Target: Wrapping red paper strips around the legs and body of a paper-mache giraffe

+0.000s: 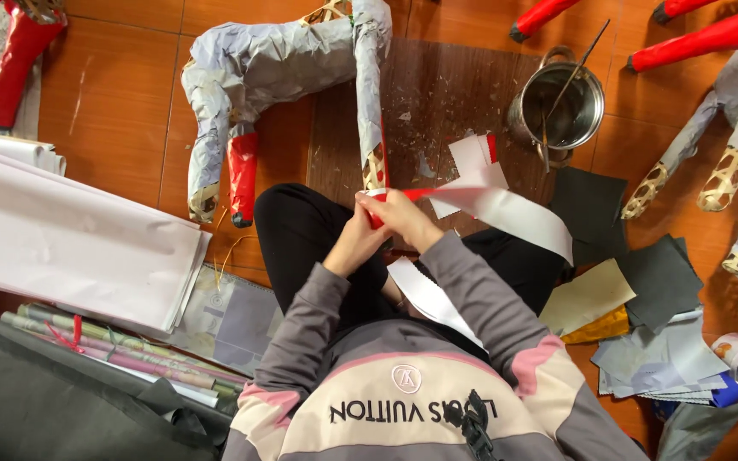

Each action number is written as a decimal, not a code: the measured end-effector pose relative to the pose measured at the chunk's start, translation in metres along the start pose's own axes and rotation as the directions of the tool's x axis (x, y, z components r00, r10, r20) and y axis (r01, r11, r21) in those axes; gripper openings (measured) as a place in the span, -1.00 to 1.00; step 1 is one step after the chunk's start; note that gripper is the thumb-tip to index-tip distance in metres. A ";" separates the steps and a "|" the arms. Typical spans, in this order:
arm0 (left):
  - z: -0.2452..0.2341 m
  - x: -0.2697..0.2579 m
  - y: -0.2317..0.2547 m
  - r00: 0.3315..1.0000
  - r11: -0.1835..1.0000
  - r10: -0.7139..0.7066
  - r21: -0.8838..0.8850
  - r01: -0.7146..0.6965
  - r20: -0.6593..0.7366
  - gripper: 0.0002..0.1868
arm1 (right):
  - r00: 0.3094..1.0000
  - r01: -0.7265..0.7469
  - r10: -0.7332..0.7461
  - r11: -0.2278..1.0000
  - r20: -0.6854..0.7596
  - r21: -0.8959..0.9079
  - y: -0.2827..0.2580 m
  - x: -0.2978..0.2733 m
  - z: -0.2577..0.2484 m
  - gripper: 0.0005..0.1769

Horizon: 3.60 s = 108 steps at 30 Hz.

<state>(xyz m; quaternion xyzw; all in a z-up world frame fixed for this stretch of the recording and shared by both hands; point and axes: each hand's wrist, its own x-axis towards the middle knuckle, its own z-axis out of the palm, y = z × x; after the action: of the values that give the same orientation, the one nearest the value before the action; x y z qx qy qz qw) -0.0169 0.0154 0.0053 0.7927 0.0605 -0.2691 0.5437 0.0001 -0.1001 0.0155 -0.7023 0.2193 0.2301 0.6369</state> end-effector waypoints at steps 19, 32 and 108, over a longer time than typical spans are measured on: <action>-0.038 -0.018 -0.046 0.826 0.874 0.393 -0.117 -0.472 -0.404 -0.13 | 0.993 -0.087 0.121 0.774 -0.011 0.627 0.019 0.007 0.023 -0.59; 0.010 0.001 -0.037 0.992 0.615 0.027 -0.784 0.082 0.126 -0.26 | 0.989 -0.138 0.132 0.704 0.062 0.697 0.042 0.019 0.021 -0.48; 0.012 0.068 0.009 0.730 0.867 0.497 0.240 -0.436 -0.469 0.01 | 0.877 0.232 0.063 0.813 -0.476 0.535 0.013 0.034 -0.005 -0.73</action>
<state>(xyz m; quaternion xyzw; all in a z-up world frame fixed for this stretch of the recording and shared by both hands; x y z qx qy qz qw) 0.0404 -0.0119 -0.0244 0.8541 -0.0126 0.0962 0.5110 0.0199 -0.1071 -0.0153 -0.5198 0.3945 -0.0551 0.7558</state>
